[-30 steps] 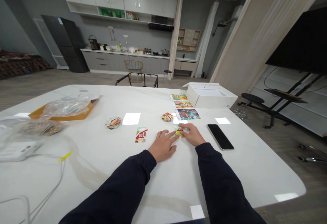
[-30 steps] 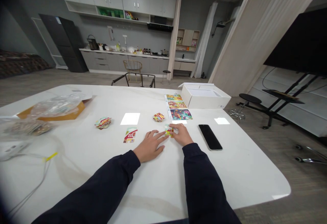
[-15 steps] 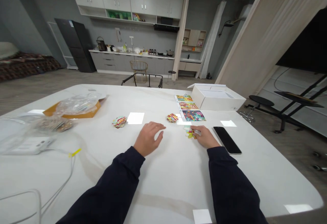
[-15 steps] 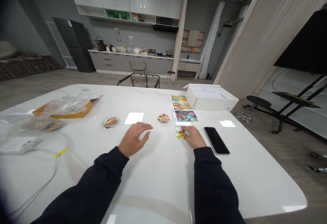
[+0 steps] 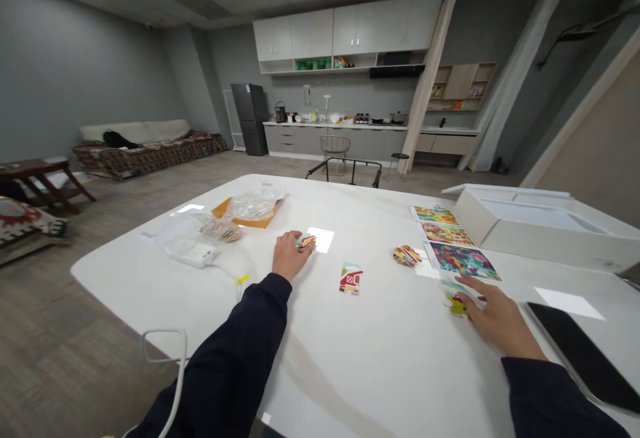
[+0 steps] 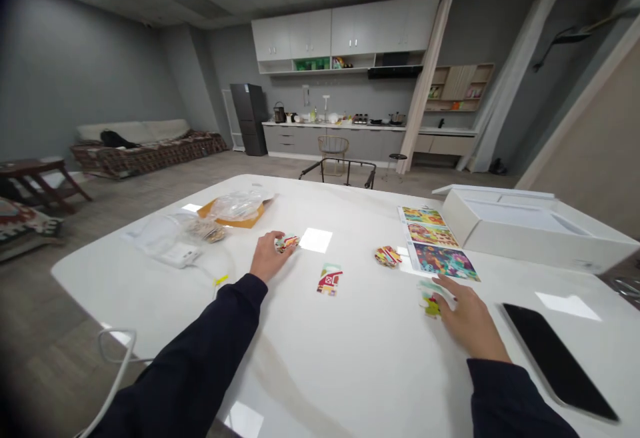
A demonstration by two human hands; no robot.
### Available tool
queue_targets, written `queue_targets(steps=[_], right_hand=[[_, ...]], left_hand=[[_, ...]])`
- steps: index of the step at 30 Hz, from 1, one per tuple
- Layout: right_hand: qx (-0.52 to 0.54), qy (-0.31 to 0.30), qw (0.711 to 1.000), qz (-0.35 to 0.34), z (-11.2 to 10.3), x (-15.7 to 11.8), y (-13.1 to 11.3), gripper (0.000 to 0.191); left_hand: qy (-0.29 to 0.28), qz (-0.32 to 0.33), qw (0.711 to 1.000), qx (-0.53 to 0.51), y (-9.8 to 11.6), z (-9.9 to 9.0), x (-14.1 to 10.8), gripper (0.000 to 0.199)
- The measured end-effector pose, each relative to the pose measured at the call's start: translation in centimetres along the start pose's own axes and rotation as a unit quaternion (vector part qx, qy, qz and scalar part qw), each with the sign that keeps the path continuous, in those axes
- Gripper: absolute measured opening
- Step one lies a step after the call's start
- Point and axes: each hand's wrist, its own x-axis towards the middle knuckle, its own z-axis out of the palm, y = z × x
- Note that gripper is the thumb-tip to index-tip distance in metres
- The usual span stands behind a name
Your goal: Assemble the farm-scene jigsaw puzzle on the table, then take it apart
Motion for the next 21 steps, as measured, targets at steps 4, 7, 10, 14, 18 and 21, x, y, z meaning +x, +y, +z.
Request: queue_targets(steps=[4,7,10,14,18,21], right_hand=[[-0.001,-0.002,1.000,0.001,0.3,0.3,0.5,0.061],[-0.002,-0.002,1.000,-0.005,0.3,0.4,0.7,0.060],[-0.001,0.010,1.000,-0.019,0.2,0.5,0.3,0.056],[0.046,0.051,0.994,-0.085,0.8,0.3,-3.3,0.046],[0.143,0.017,0.971,-0.189,3.2,-0.7,-10.4,0.041],[0.194,-0.055,0.956,-0.211,5.5,-1.4,-15.1,0.045]], left_hand=[[0.009,-0.009,0.999,-0.032,-0.2,0.4,0.0,0.029],[0.014,-0.012,0.999,-0.051,0.1,-0.2,0.1,0.028],[0.021,0.024,0.995,-0.089,2.2,-1.1,-0.2,0.027],[-0.072,0.117,0.970,-0.200,7.5,-1.0,-2.4,0.037],[-0.191,0.147,0.935,-0.260,11.8,1.1,-5.1,0.048],[-0.214,0.131,0.932,-0.263,12.6,2.6,-5.7,0.053]])
